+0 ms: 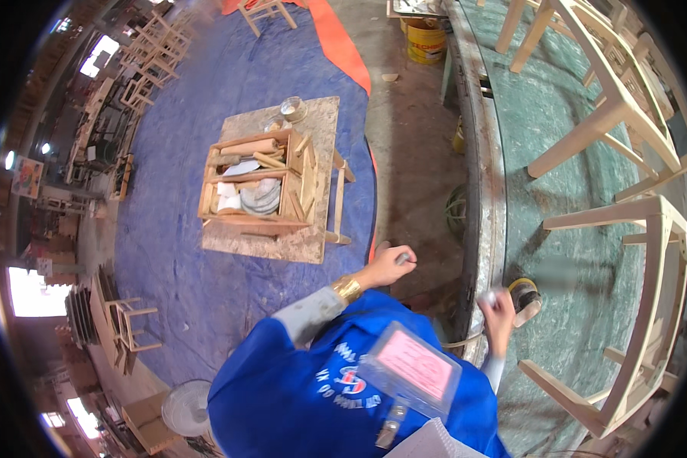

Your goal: The person uses a handheld orbital sander to smooth the surfaces of a wooden chair frame. They rotate the chair to access different legs and rails, then switch to a sanding block for finer finishing on edges and corners.

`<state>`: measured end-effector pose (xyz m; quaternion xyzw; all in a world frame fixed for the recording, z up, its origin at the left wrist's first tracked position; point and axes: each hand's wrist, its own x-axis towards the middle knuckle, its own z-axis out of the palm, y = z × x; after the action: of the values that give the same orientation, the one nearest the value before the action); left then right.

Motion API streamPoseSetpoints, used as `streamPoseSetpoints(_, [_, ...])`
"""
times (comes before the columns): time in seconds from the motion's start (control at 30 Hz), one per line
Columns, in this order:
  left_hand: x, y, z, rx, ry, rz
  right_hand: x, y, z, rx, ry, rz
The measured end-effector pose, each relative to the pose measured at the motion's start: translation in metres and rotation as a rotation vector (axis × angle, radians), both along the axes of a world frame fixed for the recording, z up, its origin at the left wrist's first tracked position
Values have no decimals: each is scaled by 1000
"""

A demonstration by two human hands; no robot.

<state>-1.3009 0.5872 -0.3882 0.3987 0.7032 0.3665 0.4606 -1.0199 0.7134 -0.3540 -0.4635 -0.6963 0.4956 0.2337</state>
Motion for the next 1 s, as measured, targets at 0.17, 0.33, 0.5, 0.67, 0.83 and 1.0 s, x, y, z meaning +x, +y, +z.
streamPoseSetpoints(0.17, [-50,-71,-15,76,-211,368,-279,45,-31,122,123,287])
streamPoseSetpoints(0.33, [-92,-130,-29,-104,-273,595,-521,44,-95,305,314,527])
streamPoseSetpoints(0.5, [-102,-173,-60,-67,-461,665,-624,-3,-127,308,-39,624])
streamPoseSetpoints(0.67, [-139,-149,-53,-118,-450,548,-630,15,-132,340,-7,602])
streamPoseSetpoints(0.83, [-143,-97,-37,-69,-500,388,-522,36,-118,196,44,462])
streamPoseSetpoints(1.0, [-151,44,18,224,-572,80,-253,86,-63,157,-247,183])
